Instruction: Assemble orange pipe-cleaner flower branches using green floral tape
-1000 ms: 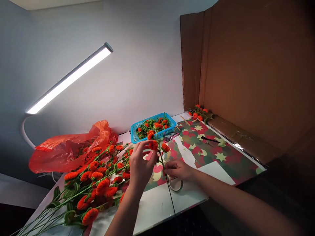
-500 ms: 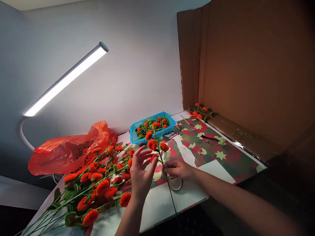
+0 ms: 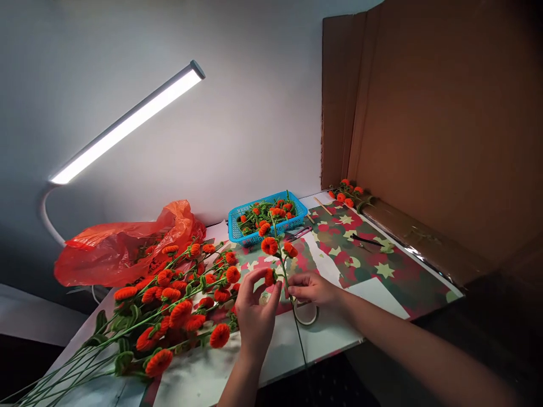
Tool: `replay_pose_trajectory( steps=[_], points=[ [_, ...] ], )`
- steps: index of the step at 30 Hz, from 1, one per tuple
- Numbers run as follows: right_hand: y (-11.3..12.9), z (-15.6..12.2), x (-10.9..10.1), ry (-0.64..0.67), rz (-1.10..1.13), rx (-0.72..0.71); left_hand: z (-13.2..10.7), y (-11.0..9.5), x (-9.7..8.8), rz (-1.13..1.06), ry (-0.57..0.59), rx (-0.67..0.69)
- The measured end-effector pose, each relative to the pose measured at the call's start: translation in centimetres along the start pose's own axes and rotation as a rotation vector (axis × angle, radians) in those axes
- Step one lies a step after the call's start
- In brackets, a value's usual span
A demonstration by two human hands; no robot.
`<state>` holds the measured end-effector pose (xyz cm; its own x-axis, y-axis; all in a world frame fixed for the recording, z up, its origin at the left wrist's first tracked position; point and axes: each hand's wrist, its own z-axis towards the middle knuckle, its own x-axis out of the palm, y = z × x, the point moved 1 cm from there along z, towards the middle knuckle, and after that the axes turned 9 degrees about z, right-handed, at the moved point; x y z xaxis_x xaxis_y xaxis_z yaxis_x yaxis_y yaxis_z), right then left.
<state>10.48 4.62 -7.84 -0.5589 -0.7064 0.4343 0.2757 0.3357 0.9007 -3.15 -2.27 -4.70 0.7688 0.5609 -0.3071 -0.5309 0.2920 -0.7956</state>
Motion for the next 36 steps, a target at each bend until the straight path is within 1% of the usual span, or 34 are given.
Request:
replay_pose_trajectory(
  steps=[5, 6, 8, 12, 14, 17, 20, 23, 25, 29, 32, 34, 35, 36],
  points=[
    [-0.1, 0.1, -0.2, 0.027, -0.028, -0.006, 1.4, -0.5, -0.2, 0.257, -0.015, 0.283],
    [-0.1, 0.1, -0.2, 0.029, -0.025, -0.006, 1.6, -0.7, -0.1, 0.279, -0.012, 0.323],
    [-0.1, 0.0, -0.2, 0.025, -0.013, -0.006, 1.7, -0.7, 0.0, 0.292, -0.004, 0.357],
    [0.1, -0.1, 0.1, 0.005, -0.008, -0.007, 1.1, -0.6, 0.0, 0.269, -0.045, 0.325],
    [0.2, -0.1, 0.2, 0.009, -0.015, -0.008, 0.8, -0.8, 0.0, 0.292, -0.060, 0.325],
    [0.1, -0.2, 0.2, 0.018, -0.033, -0.013, 0.8, -1.8, 0.2, 0.452, -0.029, 0.374],
    [-0.2, -0.1, 0.1, 0.026, -0.040, -0.031, 1.0, -2.8, 0.9, 0.660, -0.011, 0.364],
    [-0.3, -0.2, 0.0, 0.017, -0.040, -0.018, 1.2, -3.1, 1.6, 0.713, -0.001, 0.345],
    [-0.2, -0.3, 0.0, 0.011, -0.048, -0.002, 1.2, -3.1, 1.9, 0.700, 0.004, 0.349],
    [0.2, -0.5, 0.2, 0.047, -0.074, -0.014, 1.0, -2.7, 1.8, 0.685, 0.012, 0.348],
    [0.4, -0.5, 0.3, 0.010, -0.029, -0.025, 0.0, -2.4, 1.7, 0.599, -0.016, 0.324],
    [0.5, -0.5, 0.3, -0.027, -0.001, -0.008, -1.4, -2.2, 1.5, 0.471, -0.072, 0.243],
    [0.5, -0.5, 0.4, -0.042, 0.000, -0.001, -2.2, -2.0, 1.5, 0.394, -0.084, 0.173],
    [0.6, -0.4, 0.4, -0.049, -0.005, 0.003, -3.0, -1.8, 1.5, 0.314, -0.067, 0.083]
  ],
)
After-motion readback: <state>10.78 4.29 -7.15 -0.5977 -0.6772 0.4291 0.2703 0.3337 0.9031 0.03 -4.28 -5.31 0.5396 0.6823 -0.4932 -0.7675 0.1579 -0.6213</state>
